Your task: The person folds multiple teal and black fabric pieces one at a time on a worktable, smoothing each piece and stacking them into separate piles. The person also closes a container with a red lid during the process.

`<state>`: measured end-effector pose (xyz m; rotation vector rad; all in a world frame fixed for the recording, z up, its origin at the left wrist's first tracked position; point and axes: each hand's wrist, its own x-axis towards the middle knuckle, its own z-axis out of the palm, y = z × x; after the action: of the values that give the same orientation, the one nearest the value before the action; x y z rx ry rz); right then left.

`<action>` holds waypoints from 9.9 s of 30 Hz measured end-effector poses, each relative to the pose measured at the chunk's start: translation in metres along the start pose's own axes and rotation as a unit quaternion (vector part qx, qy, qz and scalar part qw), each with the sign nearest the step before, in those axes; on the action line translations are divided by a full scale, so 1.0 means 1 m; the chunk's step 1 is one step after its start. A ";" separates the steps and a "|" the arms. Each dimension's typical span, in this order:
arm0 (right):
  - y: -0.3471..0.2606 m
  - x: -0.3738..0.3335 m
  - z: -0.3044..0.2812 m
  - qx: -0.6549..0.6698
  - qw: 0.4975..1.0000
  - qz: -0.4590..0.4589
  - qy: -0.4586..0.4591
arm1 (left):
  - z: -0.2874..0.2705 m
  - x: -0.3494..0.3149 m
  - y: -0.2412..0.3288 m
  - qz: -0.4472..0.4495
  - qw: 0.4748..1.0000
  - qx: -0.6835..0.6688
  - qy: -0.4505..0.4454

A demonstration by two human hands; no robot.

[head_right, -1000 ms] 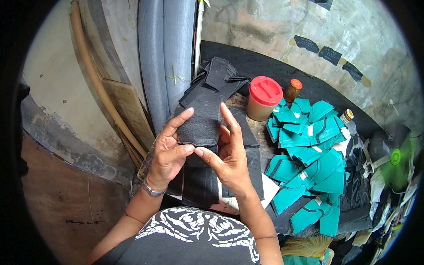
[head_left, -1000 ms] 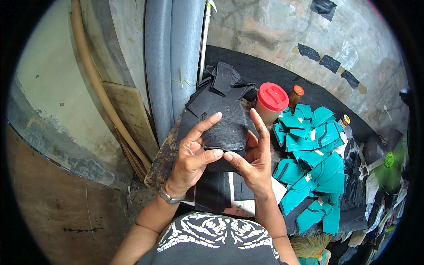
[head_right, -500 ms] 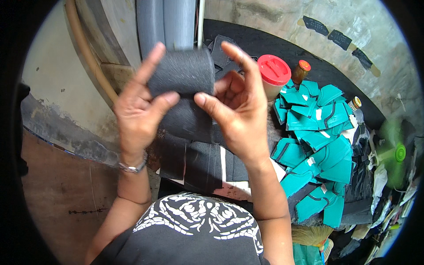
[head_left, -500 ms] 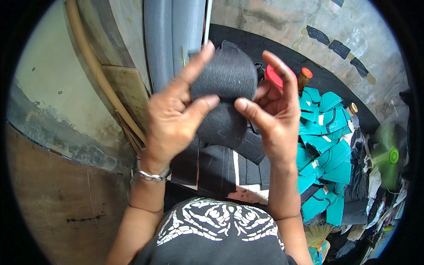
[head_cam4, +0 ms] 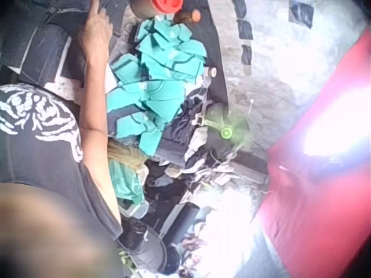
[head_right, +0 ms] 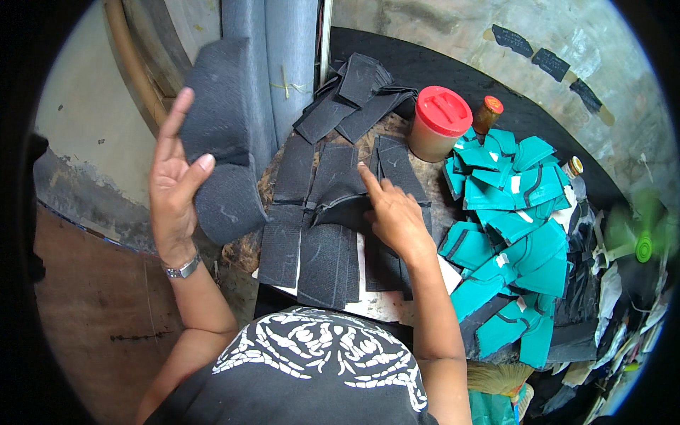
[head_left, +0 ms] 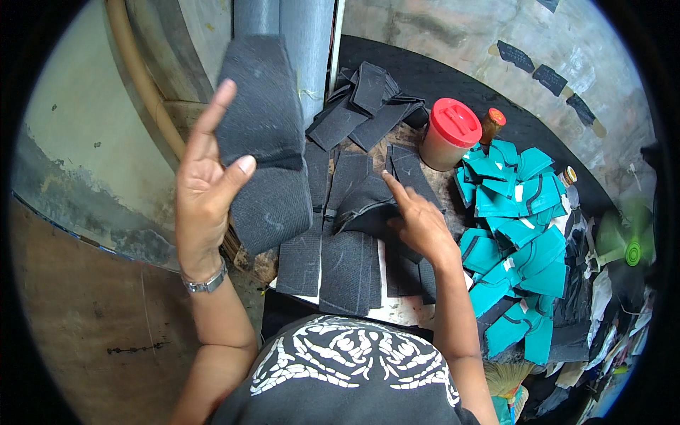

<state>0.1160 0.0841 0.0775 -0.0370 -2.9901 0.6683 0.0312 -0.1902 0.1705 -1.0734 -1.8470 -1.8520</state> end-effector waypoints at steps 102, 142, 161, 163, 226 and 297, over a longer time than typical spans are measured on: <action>-0.025 -0.040 0.001 0.647 0.730 -0.063 0.211 | 0.131 -0.050 -0.046 -0.305 0.832 -0.456 -0.085; -0.029 -0.047 -0.015 0.752 0.627 -0.042 0.198 | 0.125 -0.047 -0.042 -0.308 0.808 -0.487 -0.120; -0.040 -0.031 -0.030 0.467 0.821 -0.075 0.321 | 0.117 -0.020 -0.015 -0.064 0.985 -0.109 -0.113; -0.036 -0.026 -0.040 0.580 0.768 -0.091 0.255 | 0.104 -0.014 -0.012 -0.108 0.984 -0.100 -0.101; 0.000 -0.020 0.069 -0.005 0.975 -0.062 0.212 | 0.102 -0.059 -0.119 -0.096 0.909 0.258 -0.313; 0.002 -0.024 0.052 0.564 0.784 -0.099 0.241 | 0.070 -0.053 -0.094 -0.425 0.746 -0.512 -0.028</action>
<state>0.1360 0.0628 0.0279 0.1495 -1.6872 1.9012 0.0226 -0.1272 0.0588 -0.4347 -1.3143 -3.6405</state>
